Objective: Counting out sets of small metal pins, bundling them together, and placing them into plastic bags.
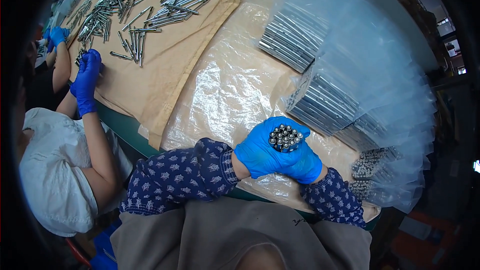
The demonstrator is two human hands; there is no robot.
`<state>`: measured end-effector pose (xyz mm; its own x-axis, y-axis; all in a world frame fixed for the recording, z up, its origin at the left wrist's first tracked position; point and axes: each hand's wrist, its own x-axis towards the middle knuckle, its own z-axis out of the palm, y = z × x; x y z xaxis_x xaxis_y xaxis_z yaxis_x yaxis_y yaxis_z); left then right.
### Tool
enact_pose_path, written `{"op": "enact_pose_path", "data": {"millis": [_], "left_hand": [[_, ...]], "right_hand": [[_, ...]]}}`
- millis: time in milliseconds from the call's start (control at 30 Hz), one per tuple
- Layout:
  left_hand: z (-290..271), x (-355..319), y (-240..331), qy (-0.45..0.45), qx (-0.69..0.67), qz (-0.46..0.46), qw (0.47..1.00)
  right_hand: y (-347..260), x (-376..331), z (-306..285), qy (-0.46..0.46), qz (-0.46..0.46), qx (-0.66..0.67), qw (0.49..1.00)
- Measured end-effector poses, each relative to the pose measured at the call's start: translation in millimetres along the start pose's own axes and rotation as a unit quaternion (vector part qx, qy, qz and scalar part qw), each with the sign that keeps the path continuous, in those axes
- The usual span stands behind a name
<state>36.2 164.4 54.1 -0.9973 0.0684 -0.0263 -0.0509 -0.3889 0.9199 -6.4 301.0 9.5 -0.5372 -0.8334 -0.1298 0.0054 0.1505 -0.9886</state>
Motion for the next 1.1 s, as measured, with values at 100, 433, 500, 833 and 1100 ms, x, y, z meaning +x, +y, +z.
{"op": "enact_pose_path", "data": {"millis": [100,433,500,833,1100], "left_hand": [[-6,3,-4,-0.037,-0.048,0.01,0.998],[-17,14,-6,-0.162,-0.078,0.057,0.982],[-16,14,-7,-0.157,-0.093,0.063,0.981],[-21,14,-9,-0.152,-0.054,0.041,0.986],[-33,24,59,-0.237,0.403,0.241,0.85]], "right_hand": [[-26,-4,2,0.034,-0.023,-0.086,0.995],[-43,-1,1,0.144,-0.058,-0.099,0.983],[-43,0,0,0.139,-0.085,-0.111,0.98],[-45,1,0,0.104,-0.057,-0.092,0.989],[-57,-7,-3,0.014,0.153,0.453,0.878]]}}
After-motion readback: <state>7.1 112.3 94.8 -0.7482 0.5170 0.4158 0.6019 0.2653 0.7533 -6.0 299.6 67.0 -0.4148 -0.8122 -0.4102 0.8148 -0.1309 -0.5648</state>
